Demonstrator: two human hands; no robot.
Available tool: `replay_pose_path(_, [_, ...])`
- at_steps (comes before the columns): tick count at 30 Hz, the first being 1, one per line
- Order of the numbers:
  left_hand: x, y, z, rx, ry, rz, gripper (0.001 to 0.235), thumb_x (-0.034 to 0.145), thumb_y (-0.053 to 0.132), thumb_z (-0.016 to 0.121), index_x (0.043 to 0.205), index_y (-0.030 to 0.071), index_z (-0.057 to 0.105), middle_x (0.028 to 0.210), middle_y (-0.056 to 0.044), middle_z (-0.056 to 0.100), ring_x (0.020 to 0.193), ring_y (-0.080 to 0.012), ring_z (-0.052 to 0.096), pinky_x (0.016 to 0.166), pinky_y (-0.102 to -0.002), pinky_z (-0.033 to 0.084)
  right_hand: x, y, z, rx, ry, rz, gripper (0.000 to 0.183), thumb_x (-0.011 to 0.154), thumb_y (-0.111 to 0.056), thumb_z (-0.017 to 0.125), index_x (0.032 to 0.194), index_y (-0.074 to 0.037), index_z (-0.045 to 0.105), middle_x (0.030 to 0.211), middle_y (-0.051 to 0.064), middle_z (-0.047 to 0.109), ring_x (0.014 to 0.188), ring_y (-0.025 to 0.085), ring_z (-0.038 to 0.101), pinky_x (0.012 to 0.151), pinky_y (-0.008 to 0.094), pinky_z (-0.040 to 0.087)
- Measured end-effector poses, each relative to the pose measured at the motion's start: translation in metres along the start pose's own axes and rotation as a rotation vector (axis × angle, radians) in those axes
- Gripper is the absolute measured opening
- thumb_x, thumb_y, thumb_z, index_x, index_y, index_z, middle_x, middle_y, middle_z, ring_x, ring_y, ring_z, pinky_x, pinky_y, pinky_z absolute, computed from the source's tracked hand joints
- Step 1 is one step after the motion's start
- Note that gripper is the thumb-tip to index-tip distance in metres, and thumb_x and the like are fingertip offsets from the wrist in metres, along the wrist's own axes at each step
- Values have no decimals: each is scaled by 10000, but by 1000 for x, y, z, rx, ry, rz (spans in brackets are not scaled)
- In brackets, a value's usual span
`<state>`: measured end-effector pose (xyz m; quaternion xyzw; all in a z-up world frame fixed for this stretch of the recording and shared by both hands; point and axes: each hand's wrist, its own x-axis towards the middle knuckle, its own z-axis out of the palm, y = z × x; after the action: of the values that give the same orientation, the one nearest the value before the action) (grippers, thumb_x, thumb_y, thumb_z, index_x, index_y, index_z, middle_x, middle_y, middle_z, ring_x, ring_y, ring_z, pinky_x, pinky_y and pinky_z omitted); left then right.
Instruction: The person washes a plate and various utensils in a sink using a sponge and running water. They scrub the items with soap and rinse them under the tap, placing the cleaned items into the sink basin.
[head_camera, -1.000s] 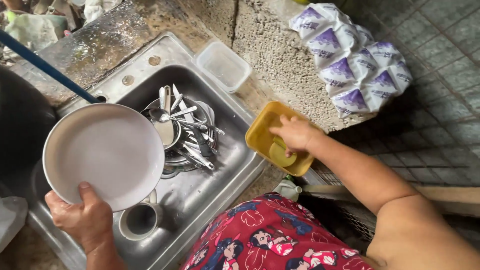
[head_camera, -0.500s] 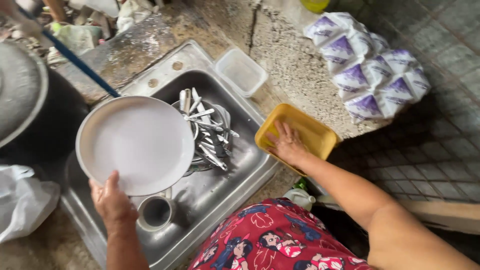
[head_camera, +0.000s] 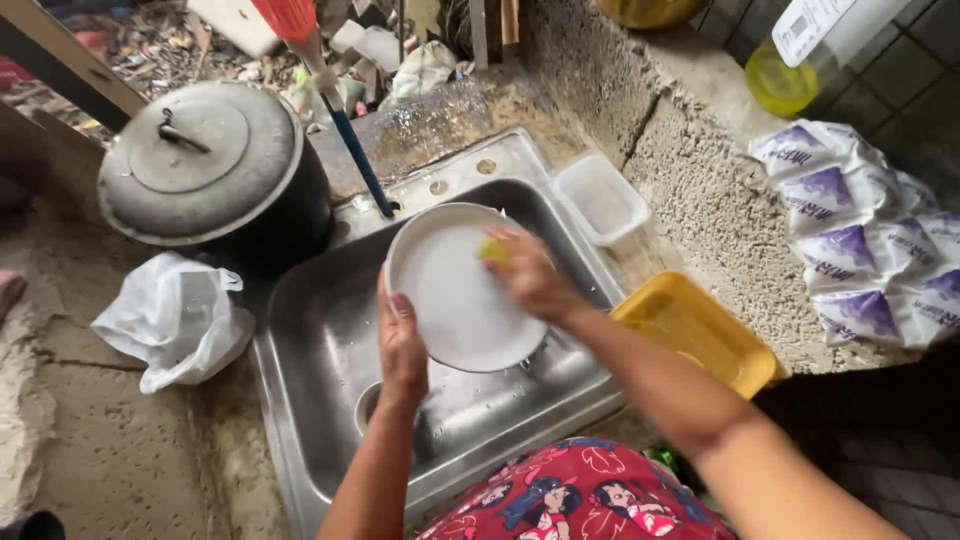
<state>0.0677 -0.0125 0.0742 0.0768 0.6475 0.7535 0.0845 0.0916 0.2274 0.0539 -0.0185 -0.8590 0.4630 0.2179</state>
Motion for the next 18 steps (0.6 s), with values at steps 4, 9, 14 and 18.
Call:
replay_pose_path(4, [17,24,-7,388,165,0,562,1140,526,414,1677,361,421,1620,-172,564,1465,-471,520,1219,-617,402,-11,-60,82,-69,-135,-285,299,1103,-281,621,1238,-41,739,1166,287,681,1118,486,650,1034,578,521])
replay_pose_path(9, [10,25,-50,279,274,26,506,1153,440,460,1617,261,550,1483,-227,666,1428,-393,582,1225,-567,414,-9,29,79,30,-103,-275,237,897,-8,697,1086,-35,838,1168,226,788,1101,436,746,1004,485,613])
replay_pose_path(14, [27,-9,-29,223,242,23,528,1155,439,454,1622,208,540,1447,-250,682,1386,-386,603,1194,-569,442,12,3,137,128,12,-365,106,869,-123,821,912,-219,807,1204,11,589,1071,250,666,953,346,583])
replay_pose_path(18, [25,8,-55,215,369,40,456,1173,338,471,1599,219,583,1481,-182,687,1387,-318,635,1173,-494,486,-9,20,102,-21,-75,-532,219,869,-201,792,719,-221,634,746,-12,581,676,243,603,698,391,515])
